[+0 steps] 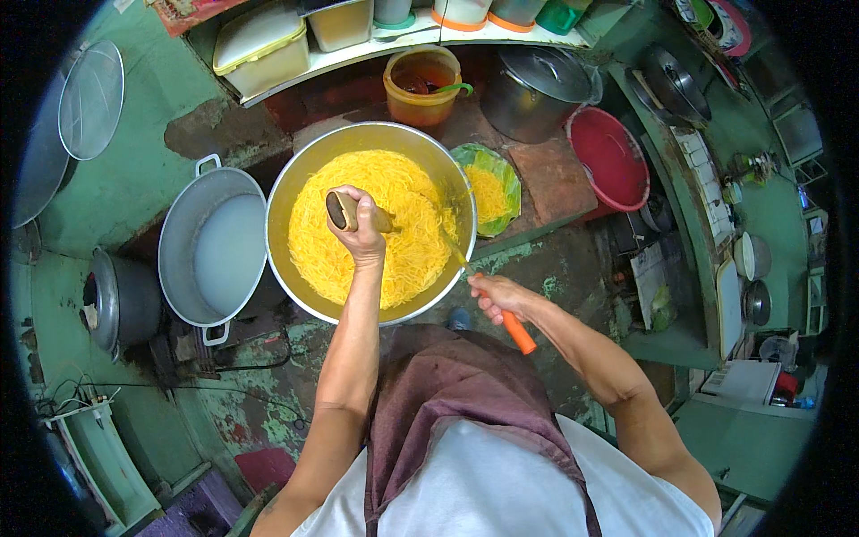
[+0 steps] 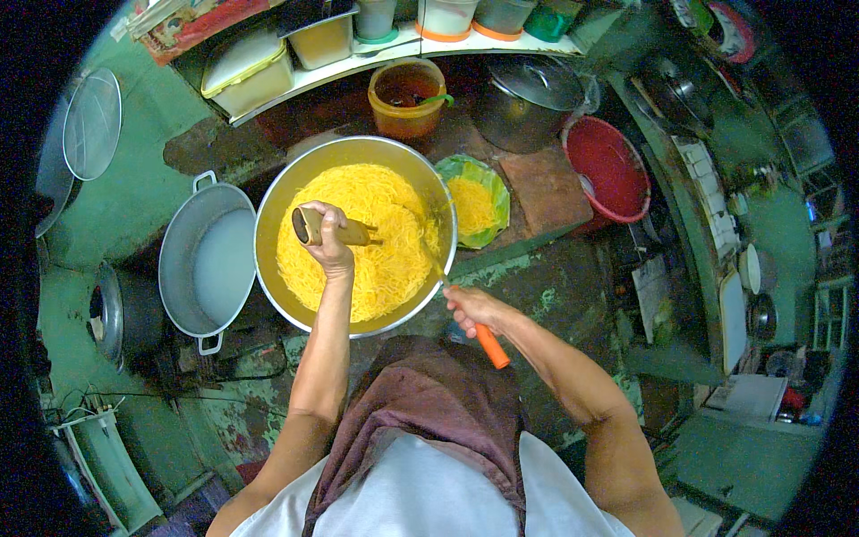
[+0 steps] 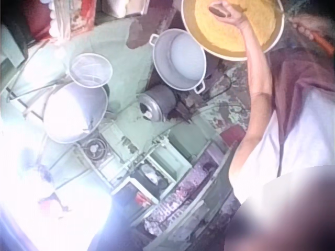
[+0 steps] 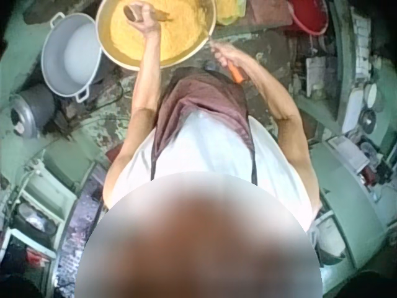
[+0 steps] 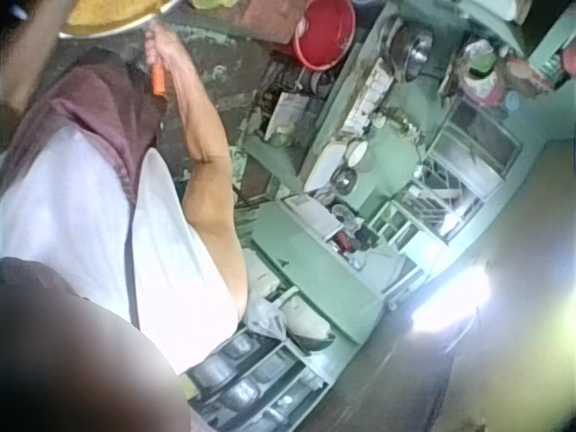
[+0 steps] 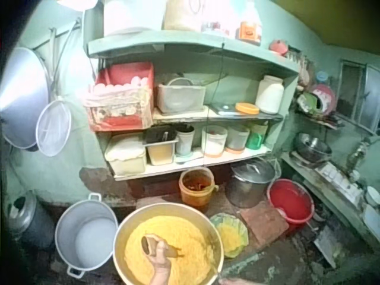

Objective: The person assembles a layered noodle dish by spreading yellow noodles onto a banana leaf, adding shredded cabbage, and arranging boiled egg halves on top. The person uses a wooden spatula and a metal spoon to transfer ingredients and a knife to cut eggs.

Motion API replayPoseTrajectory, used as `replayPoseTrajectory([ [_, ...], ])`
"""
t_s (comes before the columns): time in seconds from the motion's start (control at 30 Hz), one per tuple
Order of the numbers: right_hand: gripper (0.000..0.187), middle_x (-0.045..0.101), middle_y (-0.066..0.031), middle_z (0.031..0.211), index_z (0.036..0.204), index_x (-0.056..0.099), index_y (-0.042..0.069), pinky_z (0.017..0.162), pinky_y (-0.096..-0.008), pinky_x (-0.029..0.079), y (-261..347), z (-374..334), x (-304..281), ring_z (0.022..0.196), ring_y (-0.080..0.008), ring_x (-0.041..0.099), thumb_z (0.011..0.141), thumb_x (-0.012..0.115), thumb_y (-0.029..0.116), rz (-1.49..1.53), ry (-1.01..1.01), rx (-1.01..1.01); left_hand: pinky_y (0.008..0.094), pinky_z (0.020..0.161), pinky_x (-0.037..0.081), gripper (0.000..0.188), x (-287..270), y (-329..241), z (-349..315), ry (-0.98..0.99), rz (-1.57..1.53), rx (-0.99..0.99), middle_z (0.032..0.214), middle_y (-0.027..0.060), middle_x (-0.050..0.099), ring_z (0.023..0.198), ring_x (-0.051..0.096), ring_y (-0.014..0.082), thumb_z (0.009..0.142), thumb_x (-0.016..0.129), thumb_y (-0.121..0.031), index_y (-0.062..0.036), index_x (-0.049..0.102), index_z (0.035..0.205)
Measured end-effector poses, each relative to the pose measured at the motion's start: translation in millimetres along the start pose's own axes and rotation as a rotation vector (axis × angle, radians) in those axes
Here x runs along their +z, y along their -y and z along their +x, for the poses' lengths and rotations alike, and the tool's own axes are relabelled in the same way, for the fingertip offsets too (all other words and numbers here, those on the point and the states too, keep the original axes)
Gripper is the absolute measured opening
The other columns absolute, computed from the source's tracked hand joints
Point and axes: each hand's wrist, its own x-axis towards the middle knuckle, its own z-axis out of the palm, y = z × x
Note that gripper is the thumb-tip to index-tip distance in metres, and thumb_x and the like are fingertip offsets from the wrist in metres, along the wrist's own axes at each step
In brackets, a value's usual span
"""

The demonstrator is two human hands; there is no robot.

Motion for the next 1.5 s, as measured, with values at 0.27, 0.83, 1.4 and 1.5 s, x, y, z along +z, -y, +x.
replayPoseTrajectory([
  [0.27, 0.03, 0.031, 0.0085, 0.056, 0.095, 0.044, 0.012, 0.034, -0.0195, 0.025, -23, -7, 21, 0.041, -0.0019, 0.028, 0.102, 0.044, 0.042, 0.455, 0.4, -0.071, 0.0275, 0.067, 0.042, 0.015, 11, -35, 16, 0.158, 0.094, 0.008, 0.078, 0.0013, 0.051, 0.071, 0.049, 0.0112, 0.081, 0.065, -0.013, -0.0044, 0.054, 0.086],
  [0.83, 0.034, 0.038, 0.0063, 0.059, 0.099, 0.05, 0.009, 0.03, -0.0166, 0.029, 1, -77, -36, 0.04, -0.0003, 0.032, 0.101, 0.048, 0.043, 0.832, 0.8, -0.061, 0.0221, 0.052, 0.037, 0.009, 182, -100, 62, 0.531, 0.228, 0.05, 0.066, -0.0013, 0.05, 0.057, 0.046, 0.0065, 0.085, 0.062, -0.009, -0.0043, 0.055, 0.081],
  [1.4, 0.036, 0.046, -0.0005, 0.06, 0.099, 0.051, 0.009, 0.039, -0.0321, 0.039, -30, 33, -179, 0.042, -0.0135, 0.043, 0.098, 0.047, 0.045, 0.284, 0.008, -0.232, 0.0227, 0.049, 0.037, 0.007, 212, -97, 59, 0.369, -0.129, 0.12, 0.063, -0.0016, 0.051, 0.053, 0.047, 0.007, 0.086, 0.062, -0.009, -0.0047, 0.056, 0.085],
  [1.5, 0.04, 0.061, -0.0173, 0.072, 0.105, 0.05, 0.004, 0.055, -0.0476, 0.048, -46, 55, -156, 0.058, -0.0359, 0.059, 0.098, 0.046, 0.043, -0.359, -0.487, -0.424, 0.0239, 0.05, 0.039, 0.009, 170, -101, 55, 0.31, -0.106, 0.073, 0.068, 0.0, 0.051, 0.055, 0.049, 0.0086, 0.086, 0.063, -0.008, -0.0041, 0.055, 0.087],
])
